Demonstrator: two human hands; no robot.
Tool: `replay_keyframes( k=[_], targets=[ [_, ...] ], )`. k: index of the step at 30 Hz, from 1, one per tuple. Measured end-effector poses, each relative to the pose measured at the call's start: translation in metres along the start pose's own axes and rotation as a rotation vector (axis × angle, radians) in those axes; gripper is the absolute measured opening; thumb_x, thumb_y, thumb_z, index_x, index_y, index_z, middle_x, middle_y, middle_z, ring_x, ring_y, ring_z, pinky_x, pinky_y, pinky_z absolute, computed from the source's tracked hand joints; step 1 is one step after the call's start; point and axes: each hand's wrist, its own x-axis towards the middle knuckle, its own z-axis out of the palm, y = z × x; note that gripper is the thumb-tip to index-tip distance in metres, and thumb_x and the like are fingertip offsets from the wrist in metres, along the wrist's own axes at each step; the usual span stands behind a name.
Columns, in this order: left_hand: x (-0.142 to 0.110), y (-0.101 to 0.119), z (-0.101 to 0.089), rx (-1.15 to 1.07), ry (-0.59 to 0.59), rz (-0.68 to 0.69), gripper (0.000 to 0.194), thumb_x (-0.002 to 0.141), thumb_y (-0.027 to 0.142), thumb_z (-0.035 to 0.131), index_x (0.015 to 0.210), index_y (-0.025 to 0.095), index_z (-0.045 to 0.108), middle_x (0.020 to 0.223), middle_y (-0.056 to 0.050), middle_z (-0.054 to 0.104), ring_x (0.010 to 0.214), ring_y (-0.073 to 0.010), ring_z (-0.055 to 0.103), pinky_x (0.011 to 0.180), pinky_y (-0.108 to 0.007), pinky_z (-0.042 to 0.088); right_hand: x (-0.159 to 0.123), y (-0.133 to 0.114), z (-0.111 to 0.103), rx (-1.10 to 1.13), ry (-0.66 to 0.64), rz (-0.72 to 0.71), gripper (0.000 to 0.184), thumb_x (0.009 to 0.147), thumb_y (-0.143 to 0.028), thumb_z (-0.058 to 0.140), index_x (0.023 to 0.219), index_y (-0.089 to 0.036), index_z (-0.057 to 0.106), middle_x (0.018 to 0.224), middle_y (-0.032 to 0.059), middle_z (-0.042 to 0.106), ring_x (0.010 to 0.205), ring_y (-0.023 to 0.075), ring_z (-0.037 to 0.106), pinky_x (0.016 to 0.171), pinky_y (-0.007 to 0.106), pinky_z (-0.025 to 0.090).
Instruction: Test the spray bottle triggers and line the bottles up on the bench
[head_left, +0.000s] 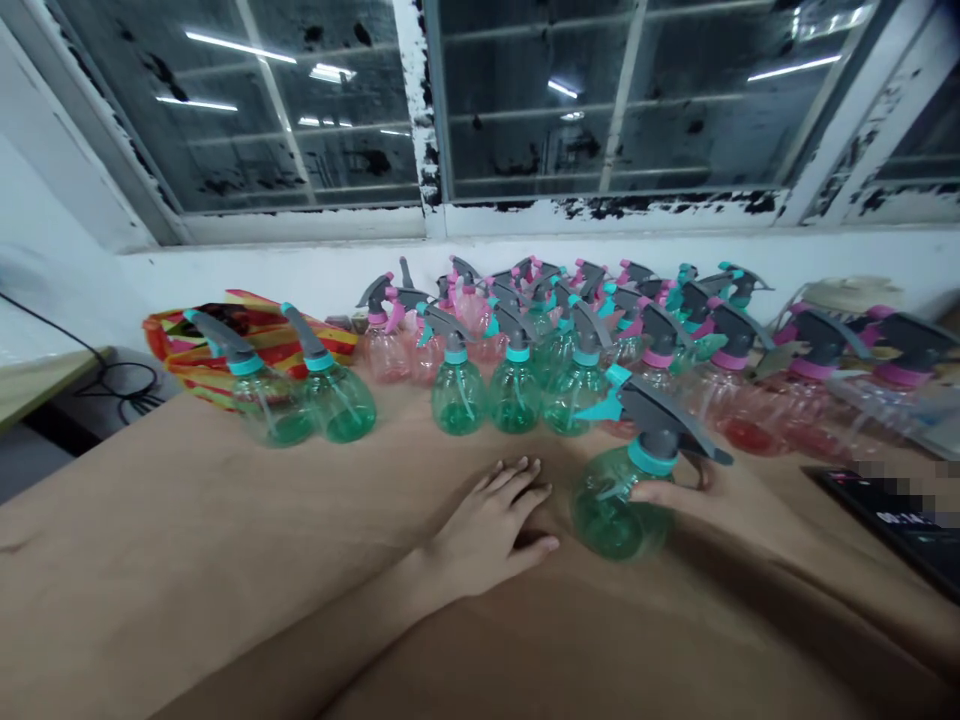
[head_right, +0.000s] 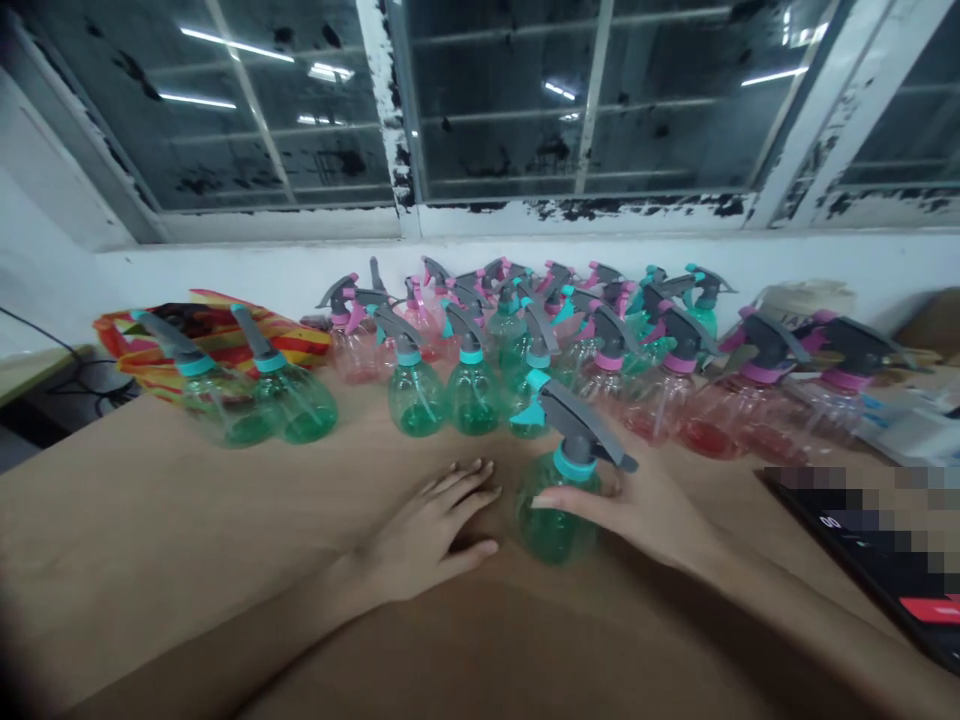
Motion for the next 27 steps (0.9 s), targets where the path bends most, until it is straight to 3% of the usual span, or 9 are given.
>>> replay_keyframes(
  k=[3, 5, 9, 13, 19, 23, 27],
  targets=[
    [-0.015, -0.004, -0.003, -0.004, 0.016, 0.008, 0.049, 0.093, 0.044, 0.054, 0.133, 0.016, 0.049, 0.147, -0.01, 0.04, 0.138, -0.0246, 0.031, 0.112, -0.043, 0.026, -0.008, -0.018, -0.006, -0.279, 0.026, 0.022, 0.032, 0.074, -0.05, 0.068, 0.099, -0.032, 0.066, 0.085, 0.0049, 0.073, 0.077, 0.0311, 0.068, 0.073, 0.047, 0.056],
    [-0.03, -0.009, -0.007, -0.014, 0.038, 0.007, 0.047, 0.093, 0.044, 0.052, 0.133, 0.018, 0.05, 0.146, -0.009, 0.041, 0.137, -0.0245, 0.033, 0.112, -0.043, 0.027, -0.011, -0.026, -0.006, -0.31, 0.029, 0.035, 0.022, 0.076, -0.049, 0.066, 0.089, -0.032, 0.067, 0.081, 0.0048, 0.074, 0.071, 0.0307, 0.069, 0.066, 0.045, 0.057],
    [-0.067, -0.023, -0.015, 0.015, 0.066, -0.05, 0.045, 0.094, 0.044, 0.051, 0.132, 0.02, 0.051, 0.145, -0.008, 0.043, 0.135, -0.0239, 0.037, 0.111, -0.043, 0.028, -0.006, -0.035, 0.01, -0.24, -0.002, 0.02, 0.024, 0.075, -0.049, 0.068, 0.09, -0.031, 0.069, 0.093, 0.0038, 0.075, 0.09, 0.0343, 0.069, 0.08, 0.048, 0.054],
    [-0.106, -0.037, -0.023, 0.062, 0.08, -0.13, 0.045, 0.094, 0.041, 0.051, 0.134, 0.019, 0.049, 0.145, -0.007, 0.043, 0.135, -0.0234, 0.037, 0.111, -0.043, 0.029, 0.015, -0.054, 0.054, -0.133, -0.095, -0.051, 0.035, 0.076, -0.05, 0.068, 0.1, -0.025, 0.068, 0.106, 0.0061, 0.072, 0.101, 0.0315, 0.065, 0.089, 0.05, 0.048],
    [-0.159, -0.054, -0.03, 0.07, 0.162, -0.244, 0.048, 0.096, 0.039, 0.048, 0.14, 0.023, 0.041, 0.147, -0.007, 0.039, 0.135, -0.0246, 0.036, 0.111, -0.045, 0.03, 0.069, -0.091, 0.137, 0.053, -0.124, -0.121, 0.043, 0.072, -0.05, 0.07, 0.101, -0.019, 0.066, 0.093, 0.007, 0.072, 0.084, 0.0263, 0.065, 0.077, 0.043, 0.05],
    [-0.17, -0.055, -0.032, 0.076, 0.187, -0.272, 0.045, 0.096, 0.039, 0.047, 0.137, 0.022, 0.043, 0.147, -0.008, 0.04, 0.136, -0.0249, 0.035, 0.11, -0.047, 0.03, 0.105, -0.096, 0.174, 0.104, -0.06, -0.096, 0.047, 0.074, -0.047, 0.07, 0.108, -0.016, 0.063, 0.1, 0.0115, 0.071, 0.09, 0.0274, 0.065, 0.079, 0.042, 0.05],
    [-0.169, -0.054, -0.032, 0.077, 0.184, -0.281, 0.045, 0.095, 0.04, 0.048, 0.135, 0.02, 0.045, 0.146, -0.009, 0.041, 0.135, -0.0249, 0.036, 0.11, -0.047, 0.031, 0.128, -0.091, 0.192, 0.134, 0.005, -0.065, 0.044, 0.076, -0.042, 0.07, 0.109, -0.015, 0.061, 0.105, 0.0114, 0.071, 0.098, 0.0269, 0.065, 0.084, 0.04, 0.048]
  ],
)
